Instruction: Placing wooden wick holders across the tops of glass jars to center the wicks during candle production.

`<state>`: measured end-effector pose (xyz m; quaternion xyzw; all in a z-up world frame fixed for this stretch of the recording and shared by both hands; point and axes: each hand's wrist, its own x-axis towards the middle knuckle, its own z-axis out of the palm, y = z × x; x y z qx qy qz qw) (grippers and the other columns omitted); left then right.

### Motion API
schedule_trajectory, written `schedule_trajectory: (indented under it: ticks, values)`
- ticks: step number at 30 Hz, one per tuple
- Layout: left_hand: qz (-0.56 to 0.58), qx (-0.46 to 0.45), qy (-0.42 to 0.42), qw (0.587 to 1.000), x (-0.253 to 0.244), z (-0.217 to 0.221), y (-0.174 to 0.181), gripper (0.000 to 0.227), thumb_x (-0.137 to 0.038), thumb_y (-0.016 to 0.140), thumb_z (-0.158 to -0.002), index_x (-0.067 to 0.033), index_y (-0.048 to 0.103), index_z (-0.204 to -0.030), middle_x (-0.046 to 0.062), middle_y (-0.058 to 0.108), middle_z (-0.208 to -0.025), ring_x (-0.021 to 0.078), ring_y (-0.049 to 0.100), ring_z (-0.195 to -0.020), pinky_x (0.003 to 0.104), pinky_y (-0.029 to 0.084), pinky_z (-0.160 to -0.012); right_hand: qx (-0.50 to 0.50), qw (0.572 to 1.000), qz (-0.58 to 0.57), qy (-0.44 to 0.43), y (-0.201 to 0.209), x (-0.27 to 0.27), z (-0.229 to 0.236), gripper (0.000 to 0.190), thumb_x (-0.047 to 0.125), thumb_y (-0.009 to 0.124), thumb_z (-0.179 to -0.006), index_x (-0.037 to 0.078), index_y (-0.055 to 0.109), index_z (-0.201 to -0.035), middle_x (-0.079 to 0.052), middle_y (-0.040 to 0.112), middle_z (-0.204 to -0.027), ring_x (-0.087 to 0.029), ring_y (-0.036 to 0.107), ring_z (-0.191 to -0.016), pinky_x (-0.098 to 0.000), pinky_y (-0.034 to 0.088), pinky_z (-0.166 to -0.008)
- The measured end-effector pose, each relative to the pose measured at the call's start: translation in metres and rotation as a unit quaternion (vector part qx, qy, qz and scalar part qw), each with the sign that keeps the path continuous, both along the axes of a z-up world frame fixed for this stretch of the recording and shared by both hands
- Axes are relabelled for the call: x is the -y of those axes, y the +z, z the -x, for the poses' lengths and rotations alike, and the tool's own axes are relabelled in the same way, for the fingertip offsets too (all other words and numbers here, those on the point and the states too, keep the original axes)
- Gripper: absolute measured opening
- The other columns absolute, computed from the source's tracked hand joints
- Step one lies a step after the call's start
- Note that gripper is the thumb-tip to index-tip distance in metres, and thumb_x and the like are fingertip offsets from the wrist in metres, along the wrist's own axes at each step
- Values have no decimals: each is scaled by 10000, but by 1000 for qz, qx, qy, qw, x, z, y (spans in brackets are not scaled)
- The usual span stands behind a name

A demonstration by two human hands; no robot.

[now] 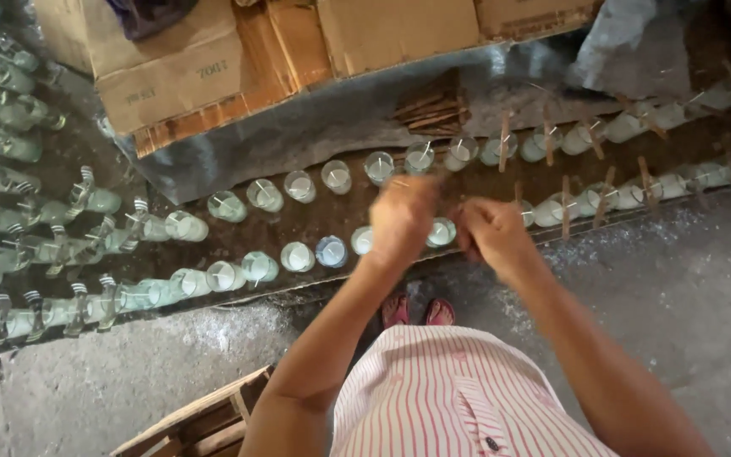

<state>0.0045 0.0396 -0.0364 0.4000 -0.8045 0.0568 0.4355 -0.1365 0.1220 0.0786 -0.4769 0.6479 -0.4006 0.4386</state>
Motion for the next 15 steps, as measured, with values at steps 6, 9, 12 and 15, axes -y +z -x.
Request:
schedule_trajectory:
  ticks: [6,9,12,15]
  values:
    - [-203,-44,-33,978,10,-18,27,139,-188,680,-921,-192,732,-1050,65,713,-873,293,685,-887,382,569,-785,104,993,19,-51,-34,-18,9,257,98,506,-1004,33,702,-851,-74,567,-530,-138,529,-415,-275,399,-414]
    - [-323,6,-74,943,2,-27,7,168,-172,734,-866,-251,753,-1013,15,731,-869,270,689,-917,388,572,-839,-21,990,89,-105,-40,-19,41,96,86,647,-987,46,723,-1031,-74,598,-682,-116,546,-596,-270,427,-526]
    - [-336,28,-146,930,-4,-31,16,101,-158,708,-918,-195,769,-989,52,738,-876,292,697,-909,389,562,-844,-148,975,151,-69,-57,-18,67,99,66,669,-1033,24,758,-1047,-170,712,-898,-261,688,-827,-367,535,-697]
    - [-378,48,-197,903,-4,-30,28,89,-151,694,-924,-143,757,-986,100,739,-886,335,694,-935,437,568,-846,-251,958,118,72,-61,-31,55,143,96,712,-958,43,779,-1073,-197,730,-938,-381,709,-916,-474,555,-817]
